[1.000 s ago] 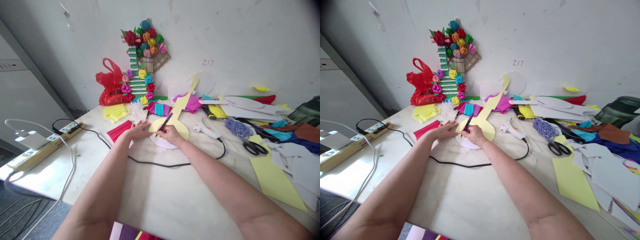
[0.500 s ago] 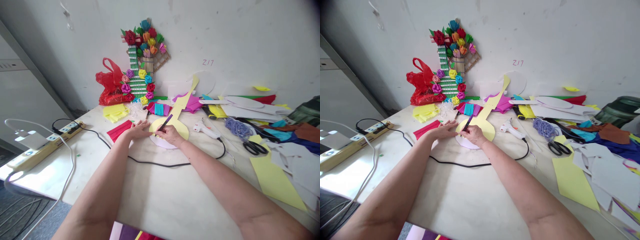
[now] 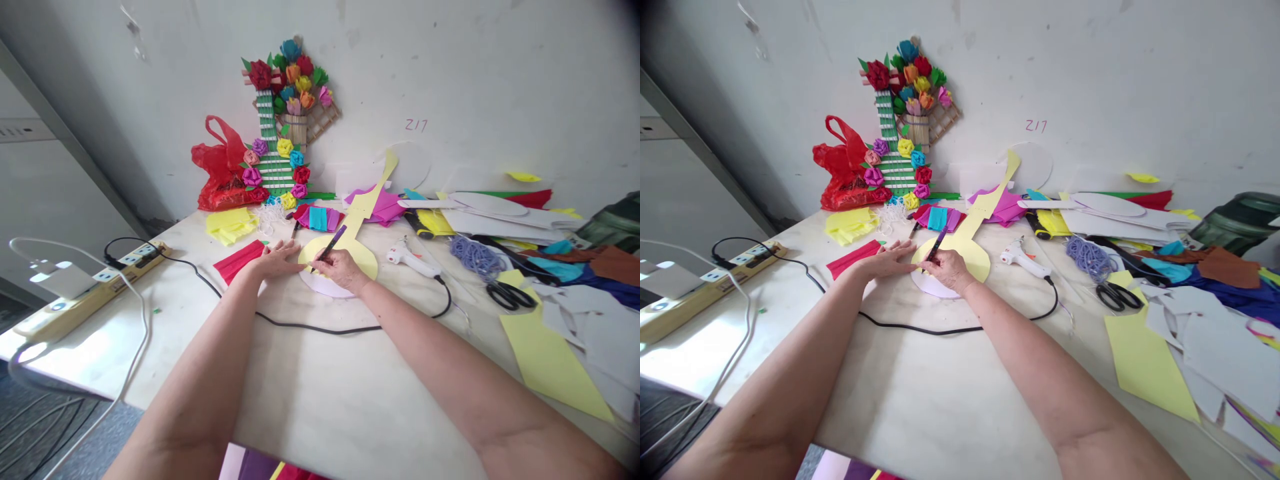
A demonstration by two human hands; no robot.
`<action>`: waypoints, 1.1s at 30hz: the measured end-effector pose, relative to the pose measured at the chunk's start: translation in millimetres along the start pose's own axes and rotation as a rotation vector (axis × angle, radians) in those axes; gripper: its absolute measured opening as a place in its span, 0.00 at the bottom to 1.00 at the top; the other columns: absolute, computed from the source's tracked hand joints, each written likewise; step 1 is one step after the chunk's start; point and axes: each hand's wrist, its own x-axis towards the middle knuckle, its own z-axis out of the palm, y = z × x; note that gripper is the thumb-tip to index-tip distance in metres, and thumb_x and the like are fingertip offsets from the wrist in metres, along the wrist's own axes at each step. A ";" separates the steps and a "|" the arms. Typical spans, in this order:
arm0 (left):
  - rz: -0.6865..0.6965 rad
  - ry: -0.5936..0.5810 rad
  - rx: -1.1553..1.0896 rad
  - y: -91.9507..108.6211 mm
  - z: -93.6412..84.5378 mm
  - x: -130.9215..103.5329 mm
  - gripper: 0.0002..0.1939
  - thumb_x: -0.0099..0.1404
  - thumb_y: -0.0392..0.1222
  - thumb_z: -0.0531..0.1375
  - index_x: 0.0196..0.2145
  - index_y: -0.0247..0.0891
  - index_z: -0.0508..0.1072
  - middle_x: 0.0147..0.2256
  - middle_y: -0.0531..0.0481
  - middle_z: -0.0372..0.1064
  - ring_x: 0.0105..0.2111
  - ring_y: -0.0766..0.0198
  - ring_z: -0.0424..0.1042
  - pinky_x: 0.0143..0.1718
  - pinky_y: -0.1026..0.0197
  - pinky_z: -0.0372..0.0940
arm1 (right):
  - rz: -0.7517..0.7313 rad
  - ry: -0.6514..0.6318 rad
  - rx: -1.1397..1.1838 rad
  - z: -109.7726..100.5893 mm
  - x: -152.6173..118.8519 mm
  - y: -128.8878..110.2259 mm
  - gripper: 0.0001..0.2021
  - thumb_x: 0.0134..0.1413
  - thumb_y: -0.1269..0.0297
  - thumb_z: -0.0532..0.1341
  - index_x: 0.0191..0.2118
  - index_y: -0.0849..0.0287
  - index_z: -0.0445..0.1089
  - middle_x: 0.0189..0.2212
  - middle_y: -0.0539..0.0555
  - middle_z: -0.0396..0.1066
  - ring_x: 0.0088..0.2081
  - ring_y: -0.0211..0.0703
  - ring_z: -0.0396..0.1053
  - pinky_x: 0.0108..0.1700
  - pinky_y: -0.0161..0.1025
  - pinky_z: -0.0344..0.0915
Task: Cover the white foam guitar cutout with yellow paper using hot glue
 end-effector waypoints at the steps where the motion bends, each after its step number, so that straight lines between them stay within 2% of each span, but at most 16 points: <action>1: 0.000 -0.002 -0.004 0.2 -0.1 -0.4 0.44 0.53 0.69 0.45 0.63 0.46 0.44 0.63 0.54 0.27 0.62 0.55 0.26 0.59 0.47 0.27 | 0.002 0.000 0.004 -0.1 0.0 -0.2 0.09 0.47 0.59 0.62 0.27 0.60 0.71 0.20 0.50 0.71 0.24 0.36 0.68 0.28 0.31 0.60; 6: 0.002 -0.002 -0.005 0.8 -0.1 -0.7 0.45 0.53 0.69 0.45 0.63 0.43 0.44 0.64 0.53 0.28 0.62 0.55 0.26 0.59 0.46 0.26 | -0.009 -0.004 0.006 0.6 -0.3 0.2 0.09 0.47 0.59 0.62 0.27 0.60 0.71 0.21 0.50 0.71 0.24 0.36 0.68 0.28 0.31 0.60; 33: 0.004 0.002 0.015 1.2 0.1 -0.2 0.44 0.53 0.69 0.44 0.63 0.44 0.45 0.64 0.54 0.28 0.62 0.54 0.26 0.59 0.47 0.27 | -0.070 0.015 -0.057 0.7 -1.8 -1.3 0.09 0.48 0.60 0.60 0.25 0.59 0.71 0.23 0.50 0.73 0.25 0.35 0.67 0.28 0.30 0.58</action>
